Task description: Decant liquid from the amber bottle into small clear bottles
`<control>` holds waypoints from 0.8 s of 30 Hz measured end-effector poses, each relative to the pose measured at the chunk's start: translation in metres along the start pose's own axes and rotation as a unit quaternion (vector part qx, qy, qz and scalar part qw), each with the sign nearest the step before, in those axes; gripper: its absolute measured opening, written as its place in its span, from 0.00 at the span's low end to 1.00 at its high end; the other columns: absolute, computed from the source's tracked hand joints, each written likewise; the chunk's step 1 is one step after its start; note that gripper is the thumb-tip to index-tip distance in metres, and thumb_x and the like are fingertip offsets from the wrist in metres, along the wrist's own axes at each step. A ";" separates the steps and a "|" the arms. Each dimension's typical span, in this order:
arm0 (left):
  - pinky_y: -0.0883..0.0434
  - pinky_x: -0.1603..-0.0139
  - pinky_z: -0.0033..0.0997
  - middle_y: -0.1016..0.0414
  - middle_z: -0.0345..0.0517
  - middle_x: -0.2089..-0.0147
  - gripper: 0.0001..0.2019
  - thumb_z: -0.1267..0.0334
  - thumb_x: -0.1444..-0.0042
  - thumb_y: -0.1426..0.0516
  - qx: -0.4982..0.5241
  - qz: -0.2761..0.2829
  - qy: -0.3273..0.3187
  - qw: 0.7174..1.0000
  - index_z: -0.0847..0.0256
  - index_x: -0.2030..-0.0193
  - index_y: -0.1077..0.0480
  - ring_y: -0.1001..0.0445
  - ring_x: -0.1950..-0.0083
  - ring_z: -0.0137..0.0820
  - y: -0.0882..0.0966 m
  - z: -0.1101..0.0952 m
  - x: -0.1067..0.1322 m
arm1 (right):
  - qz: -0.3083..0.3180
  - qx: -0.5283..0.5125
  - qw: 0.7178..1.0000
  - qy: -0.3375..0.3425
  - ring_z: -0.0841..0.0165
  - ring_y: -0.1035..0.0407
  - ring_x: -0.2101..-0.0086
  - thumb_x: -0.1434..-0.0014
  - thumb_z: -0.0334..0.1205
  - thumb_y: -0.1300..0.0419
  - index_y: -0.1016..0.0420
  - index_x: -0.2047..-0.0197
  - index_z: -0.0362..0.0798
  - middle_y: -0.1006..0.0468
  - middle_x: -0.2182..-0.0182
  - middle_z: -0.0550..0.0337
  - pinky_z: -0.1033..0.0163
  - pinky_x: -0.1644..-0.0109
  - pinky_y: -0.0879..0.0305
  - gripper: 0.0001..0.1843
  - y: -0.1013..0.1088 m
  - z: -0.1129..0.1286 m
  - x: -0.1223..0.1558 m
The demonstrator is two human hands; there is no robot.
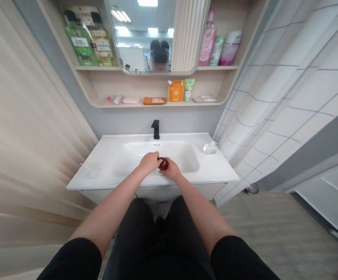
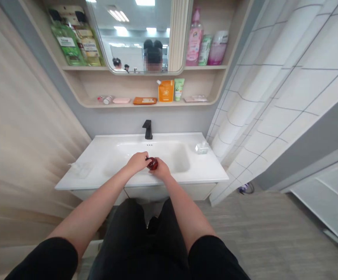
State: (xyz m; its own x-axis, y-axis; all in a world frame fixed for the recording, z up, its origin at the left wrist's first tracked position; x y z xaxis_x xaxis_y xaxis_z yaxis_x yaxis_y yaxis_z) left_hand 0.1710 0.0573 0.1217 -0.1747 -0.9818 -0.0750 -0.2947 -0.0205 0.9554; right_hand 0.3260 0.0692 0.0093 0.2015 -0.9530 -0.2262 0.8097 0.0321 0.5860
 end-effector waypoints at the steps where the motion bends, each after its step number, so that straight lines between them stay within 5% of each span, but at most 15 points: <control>1: 0.25 0.50 0.39 0.14 0.57 0.53 0.12 0.55 0.34 0.39 0.002 0.001 0.002 1.000 0.57 0.50 0.19 0.16 0.50 0.47 0.000 0.000 0.000 | 0.000 -0.001 1.000 0.001 0.56 0.21 0.54 0.54 0.39 0.21 0.26 0.39 0.56 0.16 0.51 0.59 0.51 0.47 0.25 0.40 0.000 0.000 0.000; 17: 0.26 0.52 0.40 0.14 0.59 0.55 0.15 0.49 0.34 0.39 0.014 -0.040 0.030 0.999 0.59 0.57 0.19 0.16 0.52 0.49 0.010 0.007 -0.004 | -0.003 -0.003 1.000 -0.002 0.54 0.20 0.52 0.54 0.40 0.19 0.26 0.39 0.56 0.15 0.50 0.58 0.50 0.45 0.25 0.40 0.002 0.002 0.002; 20: 0.27 0.53 0.37 0.13 0.54 0.55 0.14 0.48 0.33 0.40 0.058 -0.098 0.063 0.991 0.56 0.56 0.21 0.16 0.52 0.46 0.023 0.046 -0.006 | -0.011 -0.006 1.000 0.000 0.53 0.20 0.50 0.55 0.40 0.19 0.26 0.39 0.55 0.15 0.49 0.57 0.49 0.43 0.25 0.40 0.004 0.003 0.003; 24: 0.27 0.54 0.35 0.13 0.49 0.57 0.13 0.51 0.34 0.40 0.097 -0.132 0.201 0.966 0.56 0.52 0.23 0.17 0.55 0.43 0.031 0.159 0.007 | -0.013 -0.013 1.000 -0.004 0.53 0.20 0.50 0.55 0.41 0.18 0.26 0.39 0.55 0.15 0.49 0.57 0.49 0.43 0.25 0.41 0.005 0.001 0.003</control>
State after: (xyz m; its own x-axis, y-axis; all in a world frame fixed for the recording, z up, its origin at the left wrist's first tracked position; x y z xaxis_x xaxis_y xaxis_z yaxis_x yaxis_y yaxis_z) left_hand 0.0113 0.0800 0.1053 0.2985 -0.9420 -0.1533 -0.4566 -0.2820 0.8438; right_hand 0.3295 0.0662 0.0123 0.1767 -0.9560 -0.2343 0.8288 0.0161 0.5593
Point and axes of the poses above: each hand's wrist, its own x-axis away from the middle knuckle, its own y-axis out of the back of the hand, z = x × y, the point moved 6 cm from there along -x, towards the middle knuckle
